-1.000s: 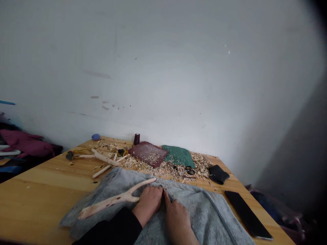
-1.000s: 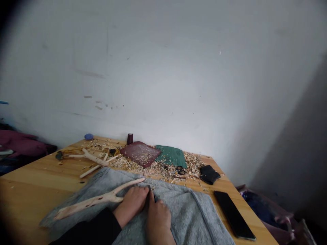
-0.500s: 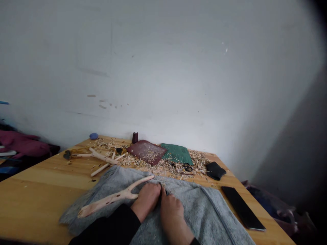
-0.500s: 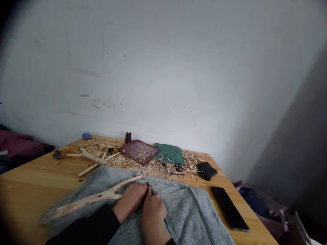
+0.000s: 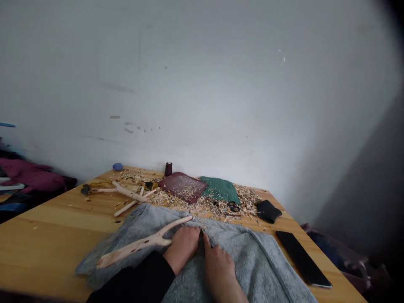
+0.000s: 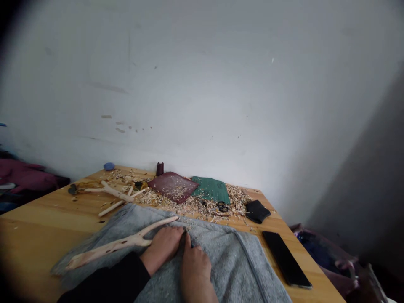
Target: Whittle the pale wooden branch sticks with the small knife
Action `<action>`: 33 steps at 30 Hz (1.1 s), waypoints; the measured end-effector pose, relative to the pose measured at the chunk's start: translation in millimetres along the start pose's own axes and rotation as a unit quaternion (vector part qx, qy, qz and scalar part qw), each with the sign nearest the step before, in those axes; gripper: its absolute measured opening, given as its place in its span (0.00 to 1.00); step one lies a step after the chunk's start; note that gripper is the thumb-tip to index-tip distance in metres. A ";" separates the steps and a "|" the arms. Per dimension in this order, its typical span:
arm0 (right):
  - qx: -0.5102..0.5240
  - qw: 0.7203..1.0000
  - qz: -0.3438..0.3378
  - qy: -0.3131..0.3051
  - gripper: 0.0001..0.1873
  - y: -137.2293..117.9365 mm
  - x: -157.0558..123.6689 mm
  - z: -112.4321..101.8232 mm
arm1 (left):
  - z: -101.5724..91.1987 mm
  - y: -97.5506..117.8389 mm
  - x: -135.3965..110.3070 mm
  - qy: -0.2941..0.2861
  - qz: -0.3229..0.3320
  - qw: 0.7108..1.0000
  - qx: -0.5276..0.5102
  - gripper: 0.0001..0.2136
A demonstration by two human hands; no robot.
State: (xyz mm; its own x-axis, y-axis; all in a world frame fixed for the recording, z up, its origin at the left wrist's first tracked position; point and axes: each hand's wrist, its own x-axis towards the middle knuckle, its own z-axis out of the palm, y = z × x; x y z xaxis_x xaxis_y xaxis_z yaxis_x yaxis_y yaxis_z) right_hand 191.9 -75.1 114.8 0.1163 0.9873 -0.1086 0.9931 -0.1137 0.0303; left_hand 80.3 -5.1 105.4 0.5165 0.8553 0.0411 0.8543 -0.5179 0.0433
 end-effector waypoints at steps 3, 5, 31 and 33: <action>0.003 1.000 0.001 0.007 0.34 -4.2 1.0 -2.9 | 0.0 -0.3 0.9 0.000 0.002 1.000 0.003 0.17; 0.004 1.000 0.005 0.010 0.32 -10.2 3.5 -4.9 | 0.7 0.5 2.5 0.001 -0.001 1.000 0.006 0.17; 0.119 0.991 -0.040 0.041 0.41 43.5 2.1 17.7 | -0.6 -5.6 -2.6 0.035 -0.048 0.998 -0.008 0.16; 0.118 0.991 -0.037 0.045 0.41 43.1 1.3 18.2 | -1.4 -5.8 -1.4 0.048 -0.053 0.997 0.000 0.17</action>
State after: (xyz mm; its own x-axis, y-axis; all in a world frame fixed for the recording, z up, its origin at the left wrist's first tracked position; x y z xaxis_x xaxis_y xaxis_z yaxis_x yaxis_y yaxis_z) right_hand 235.2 -80.8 97.8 0.0508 0.9986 -0.0114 0.9764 -0.0520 -0.2096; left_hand 74.5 -3.3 106.4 0.4152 0.9002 0.1309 0.9039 -0.4245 0.0524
